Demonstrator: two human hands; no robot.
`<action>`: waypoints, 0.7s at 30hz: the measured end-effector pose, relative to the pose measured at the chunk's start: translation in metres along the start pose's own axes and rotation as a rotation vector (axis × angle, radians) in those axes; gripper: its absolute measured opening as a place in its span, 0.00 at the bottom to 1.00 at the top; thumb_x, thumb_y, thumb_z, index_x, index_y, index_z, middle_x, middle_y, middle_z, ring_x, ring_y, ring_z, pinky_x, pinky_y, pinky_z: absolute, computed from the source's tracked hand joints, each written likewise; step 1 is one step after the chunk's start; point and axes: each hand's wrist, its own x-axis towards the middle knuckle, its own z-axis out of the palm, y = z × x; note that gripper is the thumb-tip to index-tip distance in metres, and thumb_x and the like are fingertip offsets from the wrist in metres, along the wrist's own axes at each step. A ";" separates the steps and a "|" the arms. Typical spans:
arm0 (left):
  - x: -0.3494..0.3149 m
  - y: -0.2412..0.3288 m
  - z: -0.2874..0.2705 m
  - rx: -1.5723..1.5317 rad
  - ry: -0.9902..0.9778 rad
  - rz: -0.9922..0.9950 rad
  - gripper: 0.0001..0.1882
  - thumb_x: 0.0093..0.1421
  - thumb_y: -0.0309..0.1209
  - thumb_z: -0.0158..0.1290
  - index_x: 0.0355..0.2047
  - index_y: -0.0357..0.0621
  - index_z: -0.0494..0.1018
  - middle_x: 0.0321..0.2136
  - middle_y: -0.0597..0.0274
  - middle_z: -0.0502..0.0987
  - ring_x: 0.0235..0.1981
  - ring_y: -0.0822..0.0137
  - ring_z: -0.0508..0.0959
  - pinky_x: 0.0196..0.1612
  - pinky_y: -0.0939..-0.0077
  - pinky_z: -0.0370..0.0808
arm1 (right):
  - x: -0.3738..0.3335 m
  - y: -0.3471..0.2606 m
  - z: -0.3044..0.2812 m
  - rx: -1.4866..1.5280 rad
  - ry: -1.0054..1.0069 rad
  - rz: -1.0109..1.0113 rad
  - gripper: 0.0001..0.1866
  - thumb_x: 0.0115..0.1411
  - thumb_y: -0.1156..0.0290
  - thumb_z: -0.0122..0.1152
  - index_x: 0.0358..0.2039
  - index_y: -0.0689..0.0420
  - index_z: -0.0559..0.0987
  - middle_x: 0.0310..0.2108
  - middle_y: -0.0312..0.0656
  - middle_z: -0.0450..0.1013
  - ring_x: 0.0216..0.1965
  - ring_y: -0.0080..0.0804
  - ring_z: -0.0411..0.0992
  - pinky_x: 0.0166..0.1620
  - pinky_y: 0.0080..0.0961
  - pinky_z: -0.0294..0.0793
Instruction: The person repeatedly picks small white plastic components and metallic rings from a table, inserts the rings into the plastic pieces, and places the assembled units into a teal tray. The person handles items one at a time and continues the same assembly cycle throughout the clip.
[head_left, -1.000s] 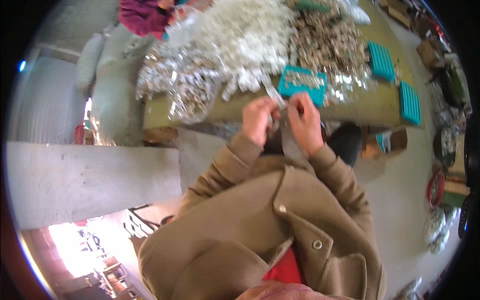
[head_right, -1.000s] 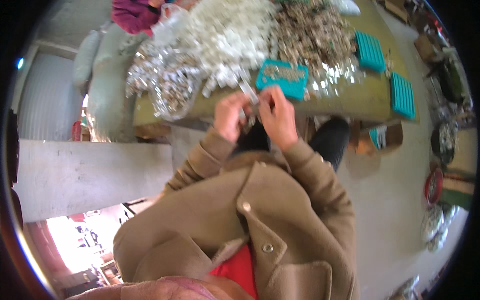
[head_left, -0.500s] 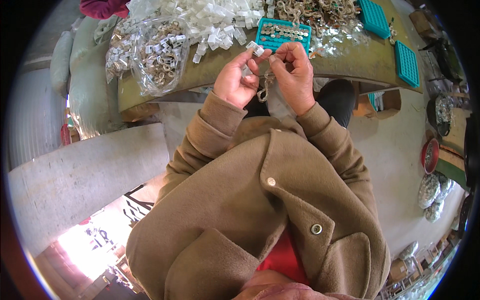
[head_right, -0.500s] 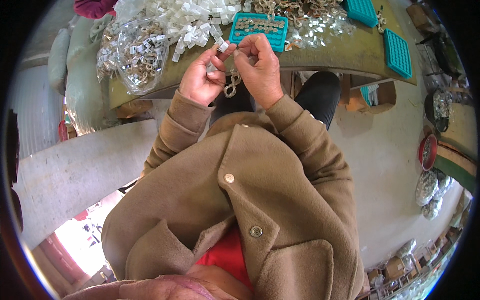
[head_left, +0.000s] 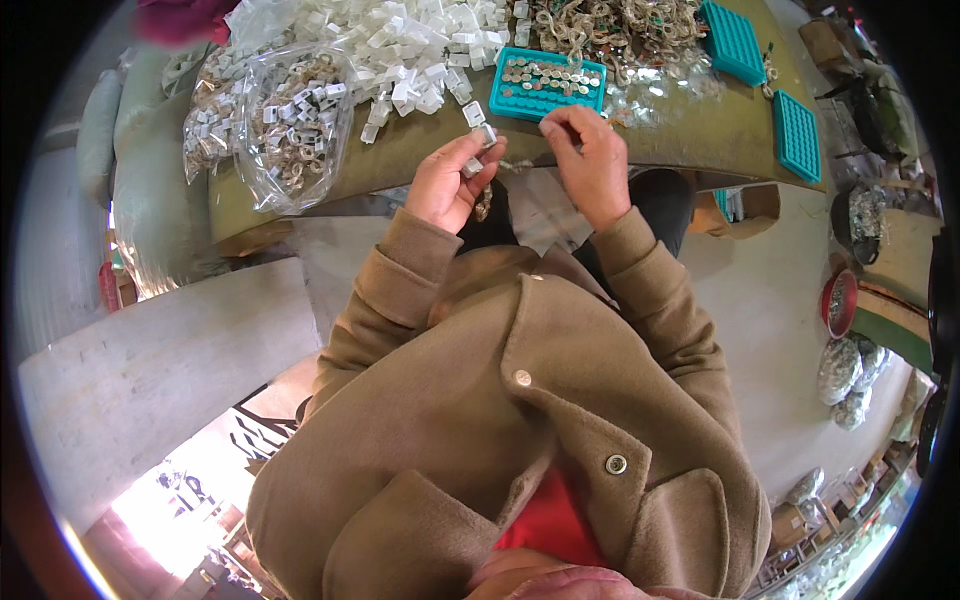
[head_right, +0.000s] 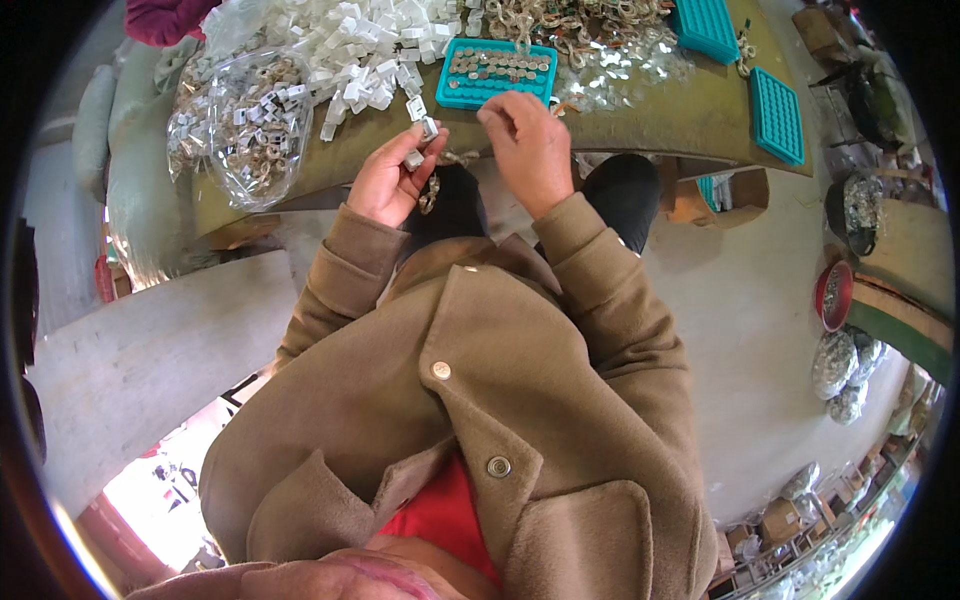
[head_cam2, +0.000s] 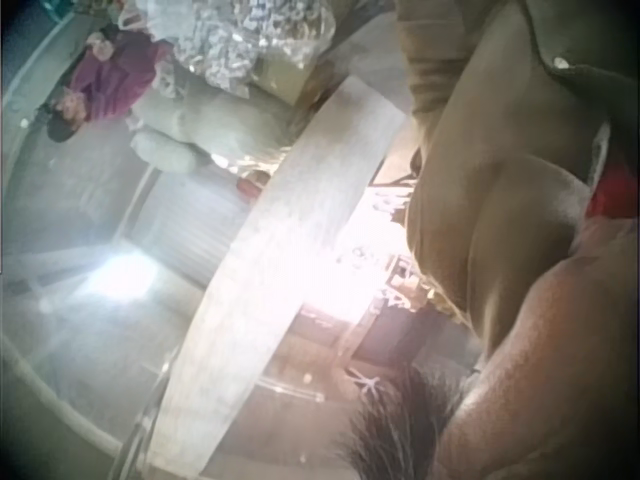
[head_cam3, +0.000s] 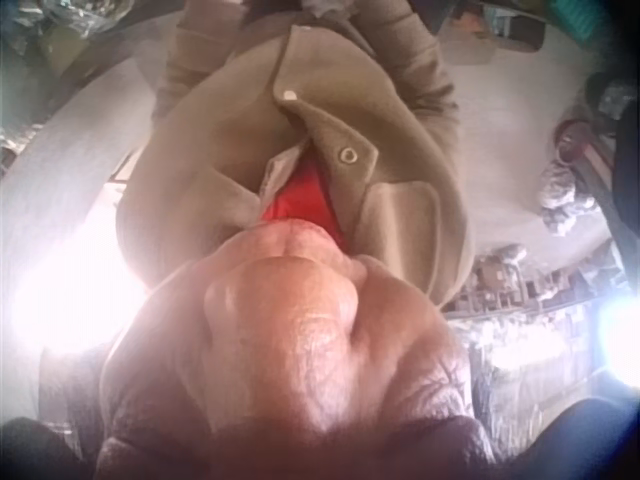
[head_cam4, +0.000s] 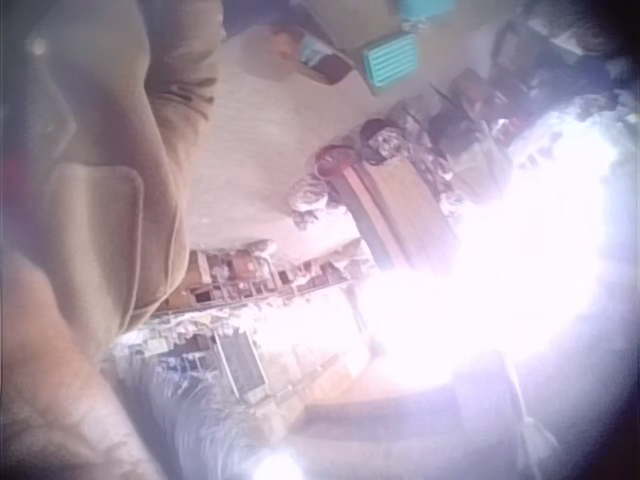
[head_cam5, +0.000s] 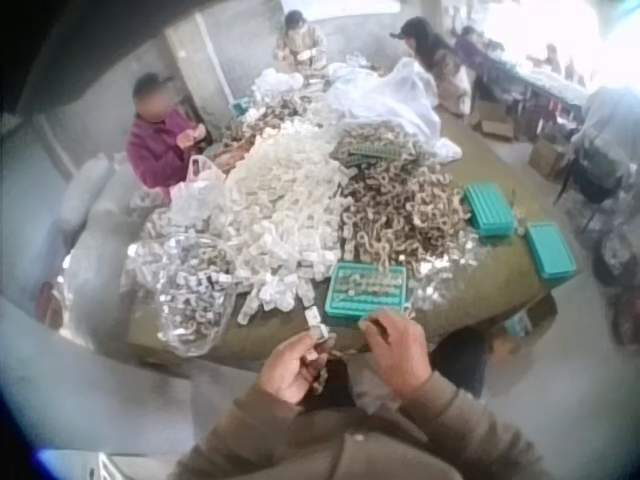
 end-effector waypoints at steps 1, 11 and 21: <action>0.001 0.000 -0.002 0.053 0.009 0.028 0.11 0.64 0.30 0.52 0.45 0.39 0.74 0.41 0.61 0.79 0.41 0.73 0.80 0.32 0.84 0.79 | 0.007 0.003 -0.003 -0.062 0.015 -0.012 0.03 0.57 0.73 0.60 0.31 0.58 0.79 0.27 0.44 0.73 0.28 0.41 0.73 0.32 0.31 0.72; 0.010 -0.014 -0.006 0.303 -0.085 0.055 0.11 0.63 0.27 0.52 0.45 0.38 0.75 0.37 0.61 0.81 0.35 0.77 0.80 0.33 0.87 0.77 | 0.050 0.030 0.021 -0.457 0.019 -0.231 0.02 0.57 0.72 0.60 0.31 0.53 0.79 0.31 0.41 0.73 0.31 0.46 0.75 0.32 0.38 0.75; 0.012 -0.002 -0.005 0.230 -0.044 0.003 0.12 0.64 0.30 0.52 0.46 0.36 0.75 0.40 0.58 0.81 0.37 0.75 0.81 0.32 0.88 0.79 | 0.053 0.023 0.023 -0.460 -0.085 -0.226 0.04 0.57 0.74 0.57 0.34 0.53 0.76 0.30 0.43 0.73 0.31 0.47 0.74 0.32 0.41 0.73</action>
